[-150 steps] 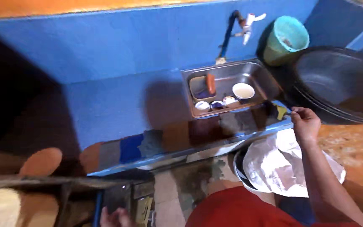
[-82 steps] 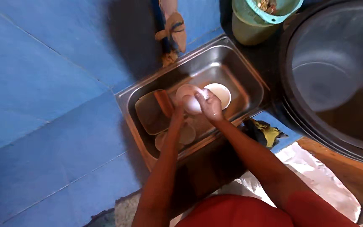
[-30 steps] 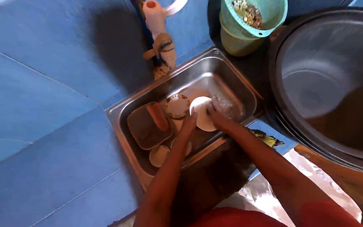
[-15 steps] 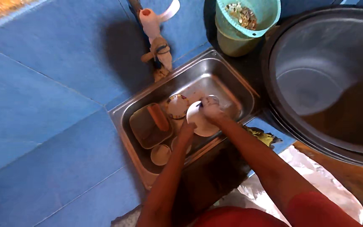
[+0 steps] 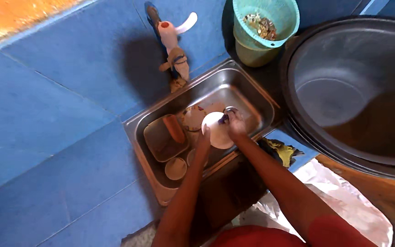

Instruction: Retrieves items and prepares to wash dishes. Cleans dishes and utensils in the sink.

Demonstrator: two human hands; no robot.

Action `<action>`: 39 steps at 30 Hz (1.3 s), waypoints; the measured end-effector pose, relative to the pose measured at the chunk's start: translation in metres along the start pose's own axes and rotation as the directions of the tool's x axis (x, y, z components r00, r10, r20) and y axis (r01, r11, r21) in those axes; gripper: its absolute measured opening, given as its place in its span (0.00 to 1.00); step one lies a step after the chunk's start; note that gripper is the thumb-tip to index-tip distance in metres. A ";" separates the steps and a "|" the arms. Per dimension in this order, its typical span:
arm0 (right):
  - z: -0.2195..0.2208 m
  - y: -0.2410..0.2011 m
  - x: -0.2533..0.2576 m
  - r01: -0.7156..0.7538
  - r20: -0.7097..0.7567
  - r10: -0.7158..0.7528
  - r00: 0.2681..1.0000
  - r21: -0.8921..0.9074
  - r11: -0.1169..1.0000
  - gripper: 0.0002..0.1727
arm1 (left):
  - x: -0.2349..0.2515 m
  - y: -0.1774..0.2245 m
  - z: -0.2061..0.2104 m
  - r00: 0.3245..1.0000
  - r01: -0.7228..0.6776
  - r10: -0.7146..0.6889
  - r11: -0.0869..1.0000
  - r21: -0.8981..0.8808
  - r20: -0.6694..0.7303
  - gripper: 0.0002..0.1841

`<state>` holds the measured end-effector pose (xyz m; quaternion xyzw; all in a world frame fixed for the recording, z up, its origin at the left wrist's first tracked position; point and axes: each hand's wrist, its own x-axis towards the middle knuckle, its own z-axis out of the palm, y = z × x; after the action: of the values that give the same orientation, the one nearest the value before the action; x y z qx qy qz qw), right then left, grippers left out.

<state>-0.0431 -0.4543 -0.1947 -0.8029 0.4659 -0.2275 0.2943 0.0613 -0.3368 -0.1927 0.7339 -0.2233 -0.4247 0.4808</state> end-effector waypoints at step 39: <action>0.018 -0.027 -0.035 -0.529 0.443 0.432 0.786 0.842 0.100 0.38 | -0.010 0.063 -0.037 0.996 0.042 -0.087 0.704 -0.709 -0.027 0.19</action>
<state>-0.0309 -0.4075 -0.1925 -0.2799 0.4599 -0.3131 0.7823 0.0920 -0.3382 -0.1263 0.5132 -0.0036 -0.4726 0.7164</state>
